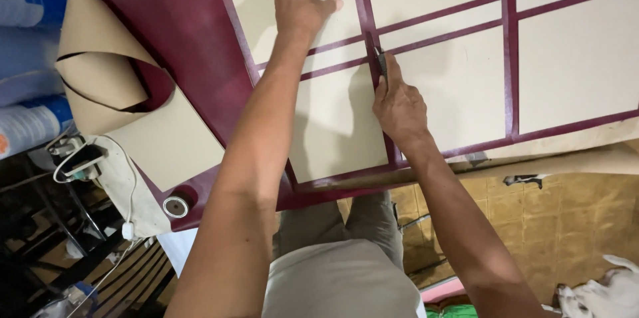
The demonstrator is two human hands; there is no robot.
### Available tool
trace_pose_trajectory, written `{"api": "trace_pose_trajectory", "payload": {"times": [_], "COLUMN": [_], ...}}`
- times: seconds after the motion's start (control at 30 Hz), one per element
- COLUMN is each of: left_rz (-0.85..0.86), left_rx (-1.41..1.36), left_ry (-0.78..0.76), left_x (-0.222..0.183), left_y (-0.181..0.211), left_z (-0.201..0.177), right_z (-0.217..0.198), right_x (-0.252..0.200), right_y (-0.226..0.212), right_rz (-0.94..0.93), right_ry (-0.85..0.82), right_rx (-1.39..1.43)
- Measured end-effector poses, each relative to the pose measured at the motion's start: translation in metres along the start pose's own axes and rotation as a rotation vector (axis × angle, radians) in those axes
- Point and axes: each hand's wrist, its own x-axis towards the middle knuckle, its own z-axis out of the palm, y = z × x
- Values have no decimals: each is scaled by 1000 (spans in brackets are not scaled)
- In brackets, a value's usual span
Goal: Cutting and folding large sheets of printed material using a utility knife and straight edge on a production table.
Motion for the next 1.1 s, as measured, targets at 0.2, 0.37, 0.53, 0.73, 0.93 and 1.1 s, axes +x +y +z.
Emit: {"api": "trace_pose_trajectory", "payload": {"times": [0.2,0.37,0.53,0.73,0.93,1.1], "left_rz": [290,97,24,31,14,12], "left_rx": [-3,20,-96,-55,-33,-23], "left_ry": [4,-237,-252,-224,-225,-245], "left_x": [-95,-177,-190,-184,-184,-183], "left_y": [-7,-13,-21,-23,-33,-35], "left_z": [4,14,22,24,33,34], "right_z": [-8,-69,-64,-82,-84,-94], "right_x": [6,33,33,33,-4,-22], "right_y": [-6,-30,-25,-34,-28,-29], "right_rz": [111,333,355,345,337,363], "right_ry": [-167,-540,-560,-561,-600,-634], "right_rx": [201,272,290,277,206,195]}}
